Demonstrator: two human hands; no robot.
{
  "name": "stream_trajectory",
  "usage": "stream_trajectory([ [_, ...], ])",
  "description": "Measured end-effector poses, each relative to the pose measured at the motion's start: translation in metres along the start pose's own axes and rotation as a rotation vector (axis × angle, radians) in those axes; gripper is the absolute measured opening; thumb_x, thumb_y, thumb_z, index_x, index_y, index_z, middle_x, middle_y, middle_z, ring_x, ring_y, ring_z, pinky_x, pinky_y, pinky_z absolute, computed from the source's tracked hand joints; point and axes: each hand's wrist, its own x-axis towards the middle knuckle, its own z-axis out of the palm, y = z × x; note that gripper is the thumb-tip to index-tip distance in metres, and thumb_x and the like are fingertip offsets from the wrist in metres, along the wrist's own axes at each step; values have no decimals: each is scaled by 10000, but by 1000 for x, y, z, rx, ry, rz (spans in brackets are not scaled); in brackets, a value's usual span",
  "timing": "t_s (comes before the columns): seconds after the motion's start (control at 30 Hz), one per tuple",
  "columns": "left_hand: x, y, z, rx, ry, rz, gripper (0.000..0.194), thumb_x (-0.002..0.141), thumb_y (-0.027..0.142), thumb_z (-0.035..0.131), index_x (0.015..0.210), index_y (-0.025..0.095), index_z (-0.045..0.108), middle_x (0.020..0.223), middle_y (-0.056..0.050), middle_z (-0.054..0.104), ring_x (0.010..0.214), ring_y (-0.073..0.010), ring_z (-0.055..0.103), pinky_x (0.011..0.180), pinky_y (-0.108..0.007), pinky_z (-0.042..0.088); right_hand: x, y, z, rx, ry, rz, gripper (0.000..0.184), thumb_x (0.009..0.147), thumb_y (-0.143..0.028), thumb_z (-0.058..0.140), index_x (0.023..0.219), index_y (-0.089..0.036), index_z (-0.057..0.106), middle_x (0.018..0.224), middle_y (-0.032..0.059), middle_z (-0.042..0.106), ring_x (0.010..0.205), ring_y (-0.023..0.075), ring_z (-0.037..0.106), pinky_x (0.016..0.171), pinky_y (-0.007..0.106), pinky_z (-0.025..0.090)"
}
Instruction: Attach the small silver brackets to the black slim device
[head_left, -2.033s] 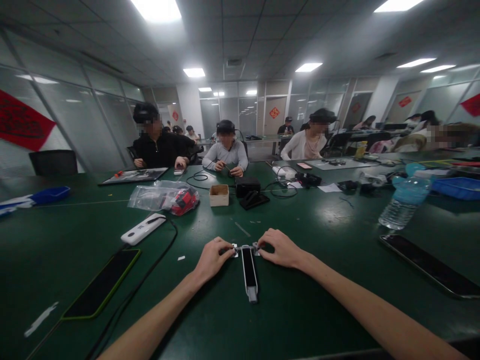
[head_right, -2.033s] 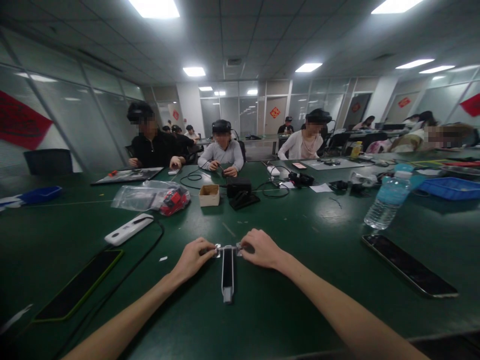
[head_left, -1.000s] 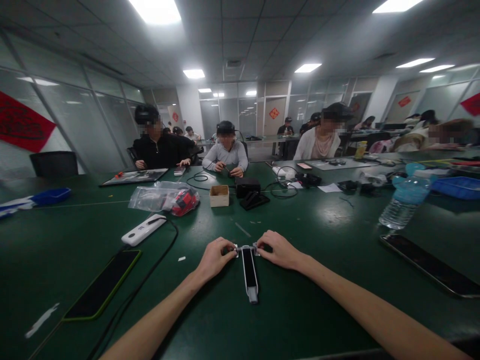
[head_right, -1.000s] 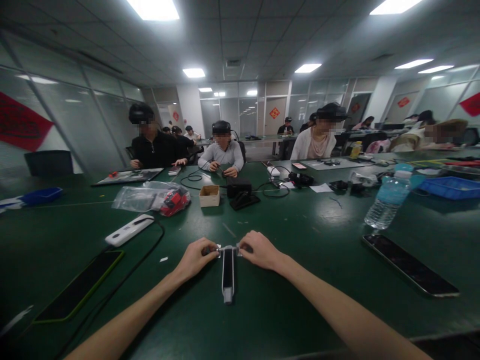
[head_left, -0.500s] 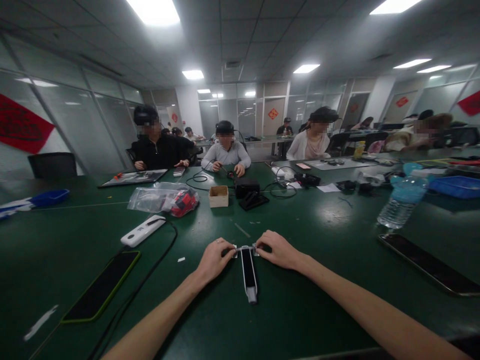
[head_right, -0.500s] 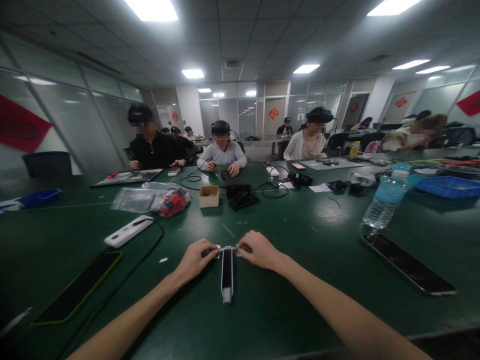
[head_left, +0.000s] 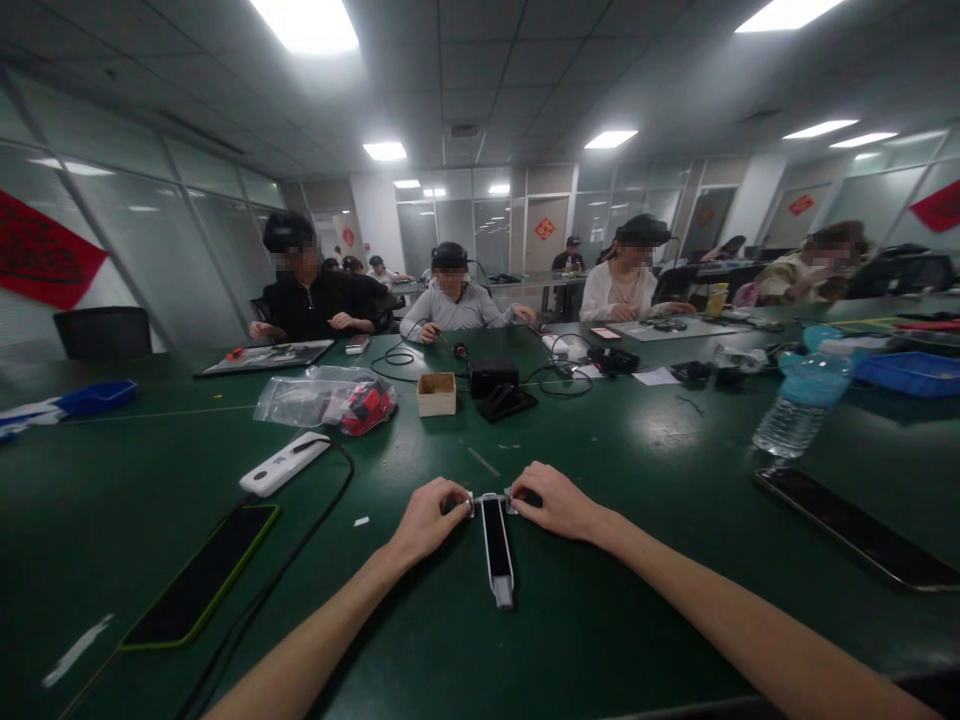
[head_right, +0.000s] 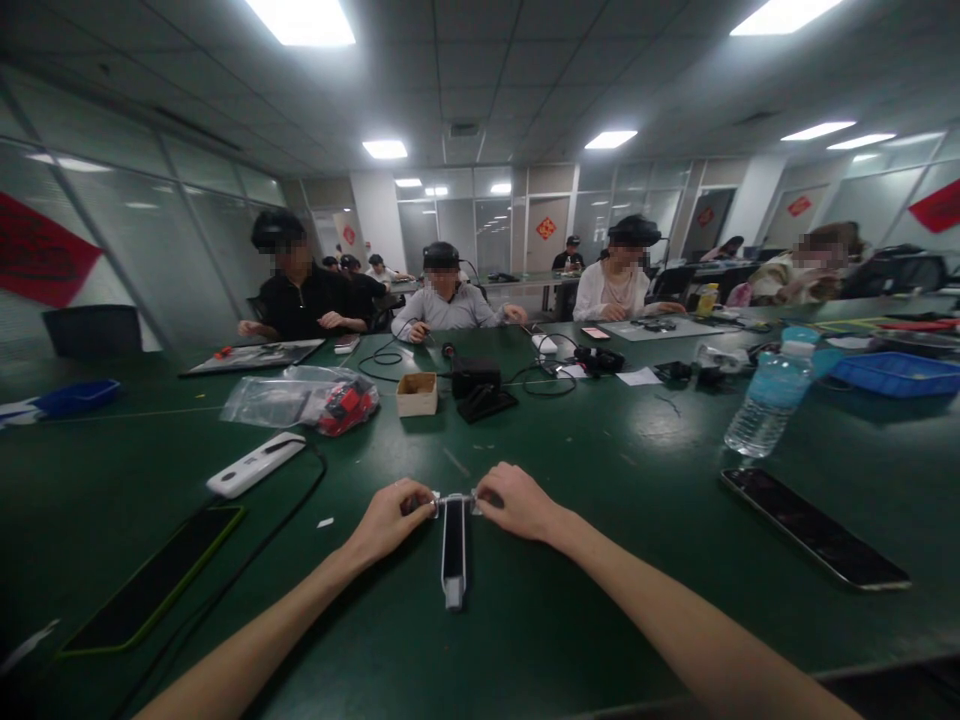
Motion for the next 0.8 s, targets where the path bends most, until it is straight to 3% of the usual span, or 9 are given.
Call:
stream_trajectory([
  [0.8,0,4,0,10,-4,18,149,828,266,543,848,183,665,821,-34,627,722,-170,552,655,-267,430,0,1,0,4,13,-18,156,871,-300,529,892,-180,628,866,43,613,805,167,529,709,314,444],
])
